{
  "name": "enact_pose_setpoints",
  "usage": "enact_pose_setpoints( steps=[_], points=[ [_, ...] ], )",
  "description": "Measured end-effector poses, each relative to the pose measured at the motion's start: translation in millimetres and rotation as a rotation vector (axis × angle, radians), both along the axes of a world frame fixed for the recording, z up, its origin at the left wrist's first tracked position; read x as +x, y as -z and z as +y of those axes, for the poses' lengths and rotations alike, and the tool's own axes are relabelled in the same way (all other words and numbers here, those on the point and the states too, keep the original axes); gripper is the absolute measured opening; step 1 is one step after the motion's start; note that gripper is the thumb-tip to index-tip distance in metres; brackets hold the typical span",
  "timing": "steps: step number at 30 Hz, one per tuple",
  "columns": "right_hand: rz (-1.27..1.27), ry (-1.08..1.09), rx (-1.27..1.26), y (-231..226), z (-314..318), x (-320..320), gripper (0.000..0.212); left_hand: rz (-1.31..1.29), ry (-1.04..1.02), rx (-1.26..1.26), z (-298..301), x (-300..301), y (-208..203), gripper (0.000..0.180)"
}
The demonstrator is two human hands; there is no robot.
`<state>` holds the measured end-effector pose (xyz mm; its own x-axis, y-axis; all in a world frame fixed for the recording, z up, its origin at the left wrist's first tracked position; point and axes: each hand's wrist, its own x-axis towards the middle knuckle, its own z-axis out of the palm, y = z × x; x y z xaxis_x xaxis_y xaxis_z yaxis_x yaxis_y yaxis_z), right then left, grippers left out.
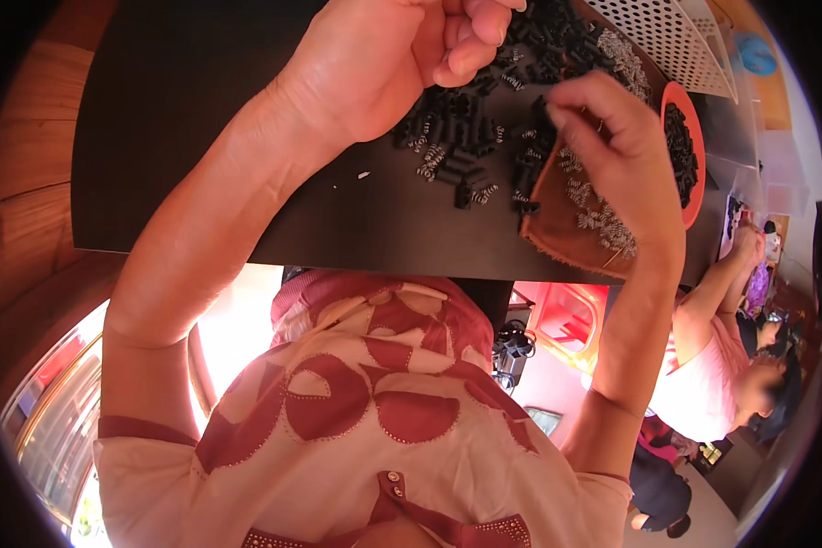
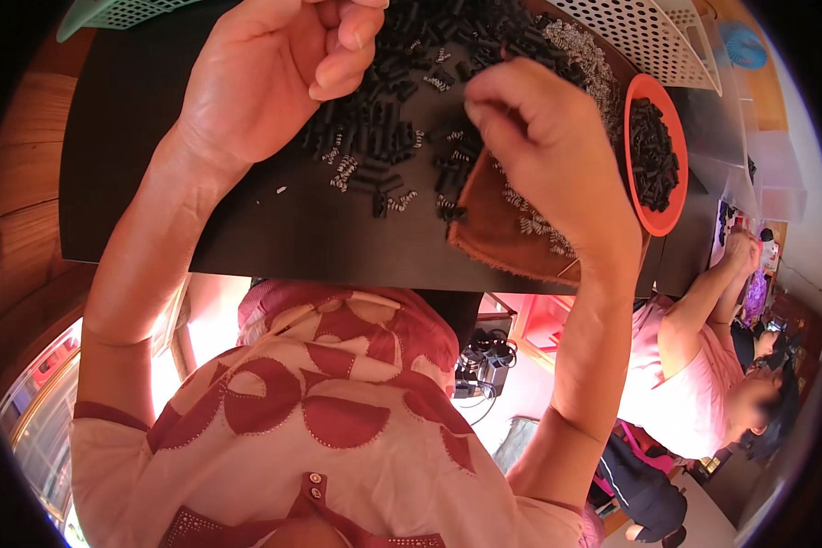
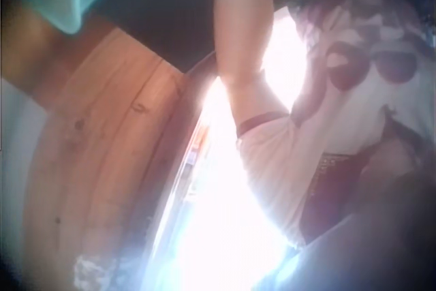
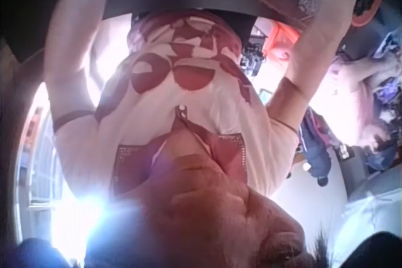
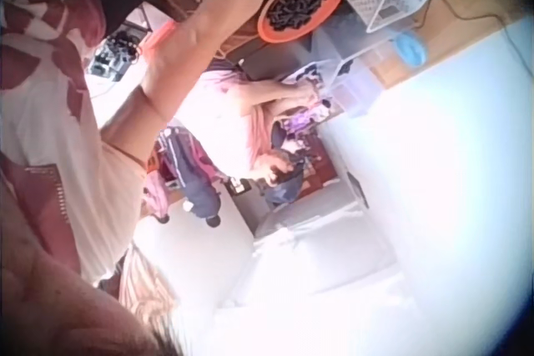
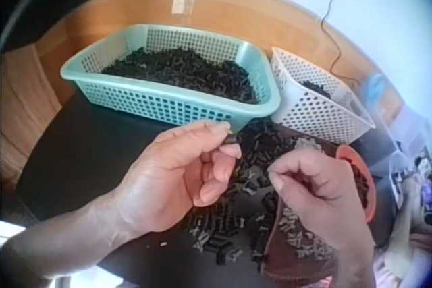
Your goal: The person assembles small black plastic housings by inserting small metal components into them by hand. The person picks up individual plastic pieces from a pile, fits a metal insert into each, and then places the assembled units onto a brown cloth on the table.
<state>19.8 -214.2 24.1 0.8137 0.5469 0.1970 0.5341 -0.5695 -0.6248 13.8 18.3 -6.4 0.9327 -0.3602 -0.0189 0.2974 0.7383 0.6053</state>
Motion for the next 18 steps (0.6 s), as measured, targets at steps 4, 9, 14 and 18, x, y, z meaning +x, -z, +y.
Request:
enact_pose_setpoints(
  steps=[4,9,14,18],
  points=[
    [0.045,-0.042,-0.137,1,1,-8,0.011,-0.048,0.016,0.000,-2,4,3,0.022],
    [-0.145,-0.040,-0.171,10,13,3,0.011,0.043,0.026,0.011,3,3,-4,0.024],
    [-0.268,-0.011,-0.216,20,13,14,0.012,-0.002,0.007,0.045,9,6,5,0.027],
    [-0.227,0.022,-0.288,18,6,16,0.013,0.028,-0.006,0.046,9,4,-1,0.027]
  ],
)
